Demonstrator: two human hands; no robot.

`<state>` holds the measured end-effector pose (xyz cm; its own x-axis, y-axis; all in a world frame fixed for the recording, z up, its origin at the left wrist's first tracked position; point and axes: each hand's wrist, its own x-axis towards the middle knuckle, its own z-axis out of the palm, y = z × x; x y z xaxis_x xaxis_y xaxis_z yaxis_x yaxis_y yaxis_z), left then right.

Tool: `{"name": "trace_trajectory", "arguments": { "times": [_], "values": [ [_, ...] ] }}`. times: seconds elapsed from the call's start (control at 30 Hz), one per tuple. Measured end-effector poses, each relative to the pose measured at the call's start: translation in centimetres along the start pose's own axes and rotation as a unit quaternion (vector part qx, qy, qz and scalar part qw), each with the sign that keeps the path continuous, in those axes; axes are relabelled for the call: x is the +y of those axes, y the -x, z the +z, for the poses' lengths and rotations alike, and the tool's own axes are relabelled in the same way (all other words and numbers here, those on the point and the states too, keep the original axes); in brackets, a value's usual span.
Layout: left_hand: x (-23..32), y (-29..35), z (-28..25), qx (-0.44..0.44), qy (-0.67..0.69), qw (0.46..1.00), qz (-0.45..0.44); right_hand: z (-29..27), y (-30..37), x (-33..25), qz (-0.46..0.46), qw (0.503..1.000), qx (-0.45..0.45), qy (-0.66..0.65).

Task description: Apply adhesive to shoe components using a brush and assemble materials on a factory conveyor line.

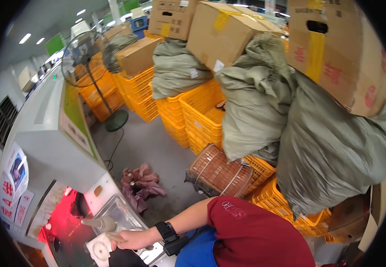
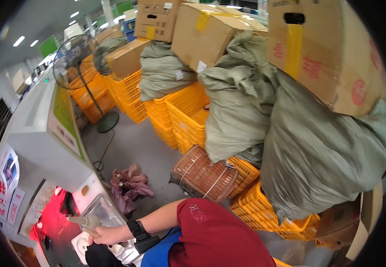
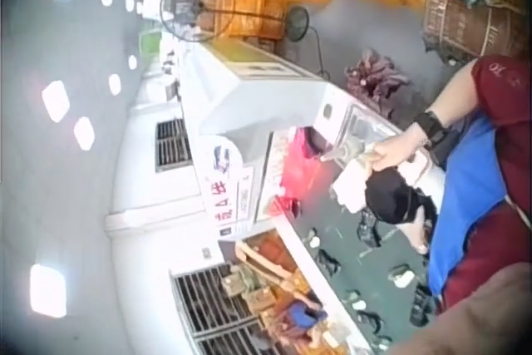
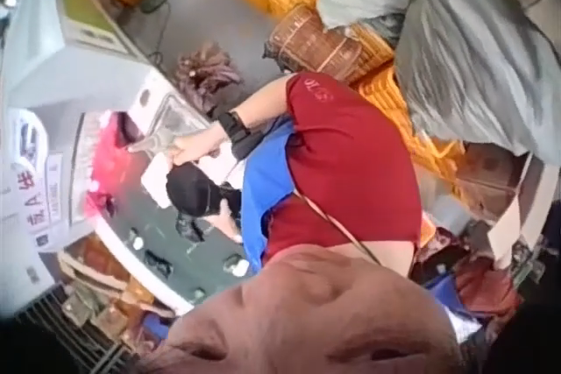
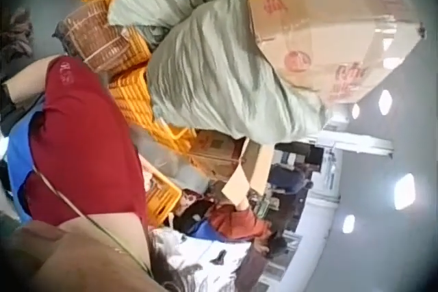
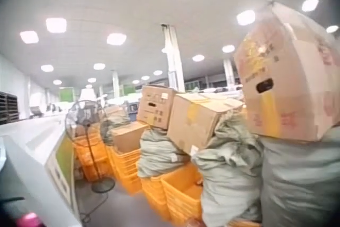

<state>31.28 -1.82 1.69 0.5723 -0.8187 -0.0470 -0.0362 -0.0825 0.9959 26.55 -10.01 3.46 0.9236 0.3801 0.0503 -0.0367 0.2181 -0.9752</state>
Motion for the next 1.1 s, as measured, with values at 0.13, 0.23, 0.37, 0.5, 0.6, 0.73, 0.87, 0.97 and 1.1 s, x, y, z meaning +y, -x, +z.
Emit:
{"name": "trace_trajectory", "arguments": {
  "times": [0.13,0.23,0.37,0.5,0.6,0.73,0.87,0.97,1.1],
  "values": [
    [-0.9,0.5,0.0,0.033,0.001,0.999,0.033,-0.3,0.7,0.2,-0.038,0.996,0.043,-0.064],
    [-1.7,2.3,-0.8,0.099,0.006,0.994,0.047,-0.2,-0.6,1.3,-0.042,0.998,0.032,-0.033],
    [-3.7,8.3,-2.4,0.259,0.014,0.965,0.04,-1.2,-4.2,4.1,0.027,0.997,-0.027,0.061],
    [-6.0,21.7,0.1,0.501,0.016,0.865,-0.026,-5.1,-5.6,1.7,0.06,0.991,-0.099,0.064],
    [-3.4,25.4,1.5,0.582,0.075,0.808,0.057,-11.9,-8.7,7.4,0.004,0.974,-0.079,0.211],
    [-2.0,25.6,2.0,0.642,0.144,0.739,0.148,-10.9,-8.8,8.5,0.081,0.97,-0.016,0.228],
    [-2.3,26.5,3.6,0.594,0.168,0.784,0.061,-8.5,-9.0,11.9,0.056,0.982,-0.039,0.175],
    [-3.0,25.7,3.5,0.527,0.178,0.831,-0.005,-7.7,-9.6,14.5,0.015,0.963,-0.041,0.265],
    [-4.0,24.8,3.1,0.499,0.162,0.851,-0.026,-5.4,-9.1,12.1,-0.033,0.891,-0.083,0.444]
  ]
}}
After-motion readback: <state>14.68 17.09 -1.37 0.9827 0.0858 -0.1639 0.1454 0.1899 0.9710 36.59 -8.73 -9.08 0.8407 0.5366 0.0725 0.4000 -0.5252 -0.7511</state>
